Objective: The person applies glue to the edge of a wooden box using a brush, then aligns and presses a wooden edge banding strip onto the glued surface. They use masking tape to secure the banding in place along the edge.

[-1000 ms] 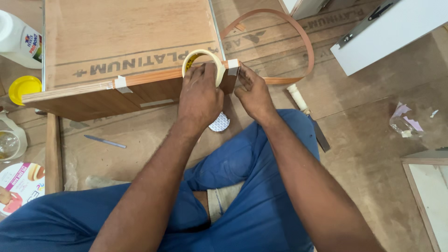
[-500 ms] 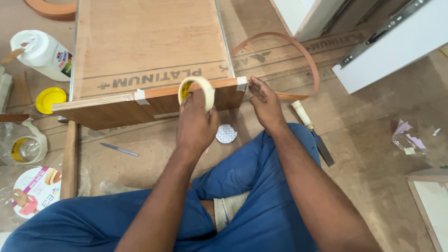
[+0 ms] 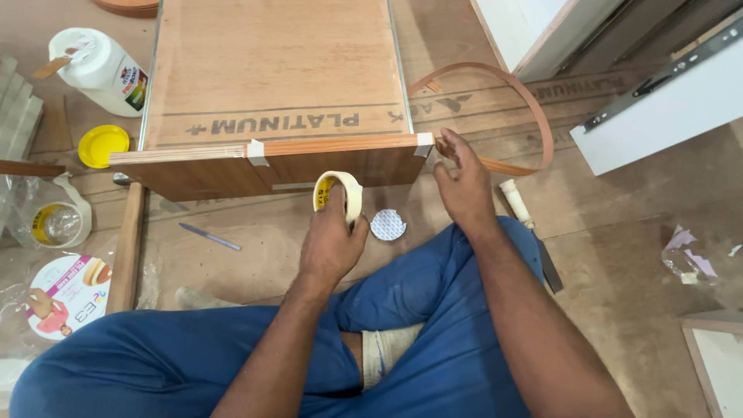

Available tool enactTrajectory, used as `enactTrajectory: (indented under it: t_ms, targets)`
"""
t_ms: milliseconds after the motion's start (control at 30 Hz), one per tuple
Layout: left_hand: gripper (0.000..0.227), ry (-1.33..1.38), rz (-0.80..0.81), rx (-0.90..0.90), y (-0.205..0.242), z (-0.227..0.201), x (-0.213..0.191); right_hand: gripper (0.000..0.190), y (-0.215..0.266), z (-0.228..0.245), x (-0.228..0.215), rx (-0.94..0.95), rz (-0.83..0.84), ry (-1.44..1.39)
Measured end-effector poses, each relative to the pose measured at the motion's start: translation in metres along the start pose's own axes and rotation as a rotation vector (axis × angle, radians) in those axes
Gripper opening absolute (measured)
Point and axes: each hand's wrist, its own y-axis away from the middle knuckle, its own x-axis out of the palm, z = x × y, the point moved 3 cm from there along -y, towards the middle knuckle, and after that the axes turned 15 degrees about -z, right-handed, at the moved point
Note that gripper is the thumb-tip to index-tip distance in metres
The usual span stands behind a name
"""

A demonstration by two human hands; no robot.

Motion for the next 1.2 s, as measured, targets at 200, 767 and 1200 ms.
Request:
enactTrajectory:
  t_ms: [200, 767, 1200]
  targets:
    - [0.051, -0.055, -0.002, -0.011, 0.002, 0.006, 0.001, 0.044, -0.027, 0.062, 0.009, -0.584, 0.246, 0.33]
    - [0.05, -0.306, -0.343, 0.279, -0.056, 0.016, -0.061, 0.027, -0.061, 0.065, 0.029, -0.684, 0.541, 0.669]
    - [0.024, -0.555, -0.055, 0.473, -0.105, 0.027, -0.065, 0.029, -0.06, 0.046, 0.026, -0.604, 0.494, 0.577]
